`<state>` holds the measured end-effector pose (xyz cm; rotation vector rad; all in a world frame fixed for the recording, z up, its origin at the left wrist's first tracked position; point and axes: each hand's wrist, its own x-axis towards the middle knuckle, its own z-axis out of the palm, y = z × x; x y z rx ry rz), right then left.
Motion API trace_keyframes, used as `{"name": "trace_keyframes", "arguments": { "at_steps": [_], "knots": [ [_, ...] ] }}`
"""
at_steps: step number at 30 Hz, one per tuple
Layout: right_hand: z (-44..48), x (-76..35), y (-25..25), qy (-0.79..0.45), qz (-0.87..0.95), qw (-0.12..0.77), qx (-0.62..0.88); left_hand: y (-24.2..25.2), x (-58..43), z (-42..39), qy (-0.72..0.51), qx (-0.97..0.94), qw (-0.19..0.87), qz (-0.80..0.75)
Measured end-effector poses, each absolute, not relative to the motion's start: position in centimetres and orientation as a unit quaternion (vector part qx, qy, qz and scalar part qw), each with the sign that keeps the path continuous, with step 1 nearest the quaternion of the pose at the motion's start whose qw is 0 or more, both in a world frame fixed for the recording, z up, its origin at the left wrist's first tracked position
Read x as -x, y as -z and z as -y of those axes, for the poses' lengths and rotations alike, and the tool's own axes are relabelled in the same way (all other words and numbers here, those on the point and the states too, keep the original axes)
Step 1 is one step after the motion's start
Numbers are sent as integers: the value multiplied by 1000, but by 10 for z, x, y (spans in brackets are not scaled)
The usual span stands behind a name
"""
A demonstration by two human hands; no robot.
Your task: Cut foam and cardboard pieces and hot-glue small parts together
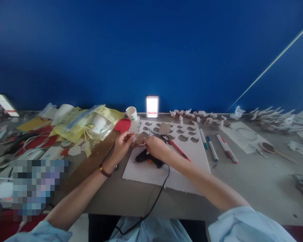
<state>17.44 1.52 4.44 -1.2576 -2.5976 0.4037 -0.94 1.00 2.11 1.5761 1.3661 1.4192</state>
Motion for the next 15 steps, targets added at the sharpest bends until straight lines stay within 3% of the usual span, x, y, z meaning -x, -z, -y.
{"name": "trace_keyframes", "arguments": {
  "at_steps": [15],
  "knots": [
    [-46,-153,-37,-220,893,120,374,-18,10,-11,-546,-591,322,-499]
  ]
}}
